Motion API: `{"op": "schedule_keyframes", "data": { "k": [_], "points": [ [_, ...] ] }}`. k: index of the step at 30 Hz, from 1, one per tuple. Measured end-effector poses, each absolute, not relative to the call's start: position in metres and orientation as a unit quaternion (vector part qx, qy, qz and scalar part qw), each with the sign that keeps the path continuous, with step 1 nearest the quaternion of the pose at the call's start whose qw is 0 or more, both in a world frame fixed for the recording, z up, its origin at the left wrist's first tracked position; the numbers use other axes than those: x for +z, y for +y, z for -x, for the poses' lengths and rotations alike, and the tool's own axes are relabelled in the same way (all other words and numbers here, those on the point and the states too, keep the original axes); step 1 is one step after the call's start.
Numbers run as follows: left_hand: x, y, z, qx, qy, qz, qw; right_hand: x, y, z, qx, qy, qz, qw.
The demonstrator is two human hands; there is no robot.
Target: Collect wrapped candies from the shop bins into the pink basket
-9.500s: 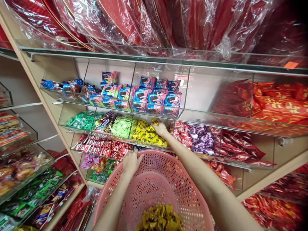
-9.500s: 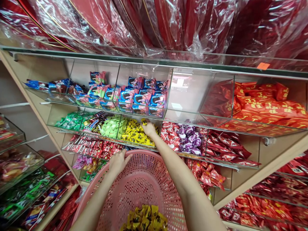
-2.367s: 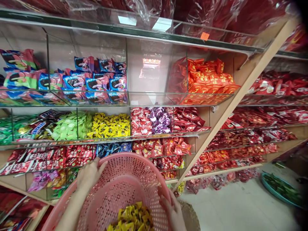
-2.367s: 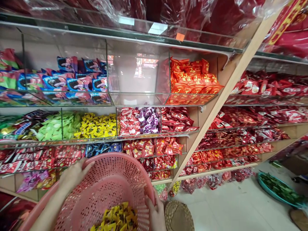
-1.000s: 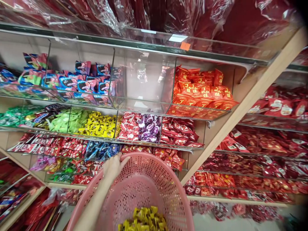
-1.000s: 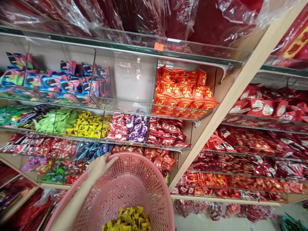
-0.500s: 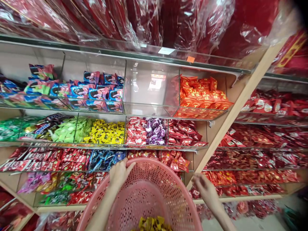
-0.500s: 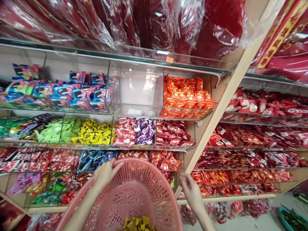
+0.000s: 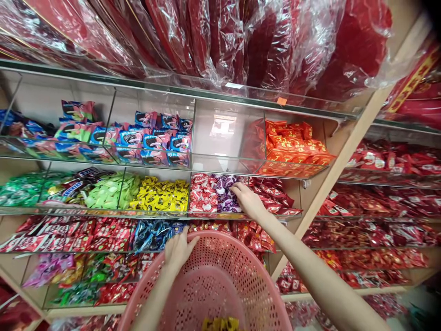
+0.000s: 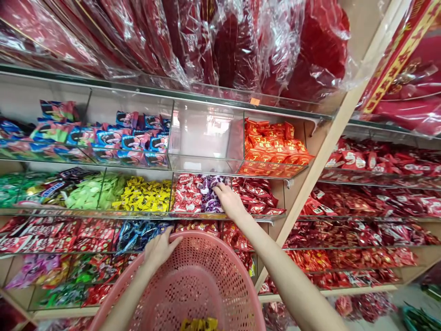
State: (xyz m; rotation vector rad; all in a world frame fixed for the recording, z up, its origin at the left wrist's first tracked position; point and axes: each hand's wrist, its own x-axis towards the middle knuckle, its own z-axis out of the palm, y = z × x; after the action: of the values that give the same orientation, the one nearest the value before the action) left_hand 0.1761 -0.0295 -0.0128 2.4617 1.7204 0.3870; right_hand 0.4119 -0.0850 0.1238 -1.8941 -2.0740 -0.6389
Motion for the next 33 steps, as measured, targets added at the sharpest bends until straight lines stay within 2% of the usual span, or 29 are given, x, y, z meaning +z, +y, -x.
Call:
{"op": "schedule_keyframes", "data": {
  "k": [7, 13, 22, 33],
  "points": [
    [-0.015, -0.023, -0.177, 0.123, 0.558, -0.818, 0.069, 0.137, -0.070, -0.405, -0.282, -0.707, 0.648, -0.017],
    [-0.014, -0.021, -0.177, 0.112, 0.561, -0.817, 0.072, 0.142, -0.066, -0.407, -0.269, -0.709, 0.651, -0.041],
    [-0.015, -0.020, -0.177, 0.112, 0.559, -0.818, 0.076, 0.142, -0.086, -0.406, -0.282, -0.690, 0.666, 0.023],
    [-0.018, -0.018, -0.177, 0.108, 0.556, -0.821, 0.072, 0.132, -0.139, -0.380, -0.209, -0.727, 0.613, 0.229]
  ]
}}
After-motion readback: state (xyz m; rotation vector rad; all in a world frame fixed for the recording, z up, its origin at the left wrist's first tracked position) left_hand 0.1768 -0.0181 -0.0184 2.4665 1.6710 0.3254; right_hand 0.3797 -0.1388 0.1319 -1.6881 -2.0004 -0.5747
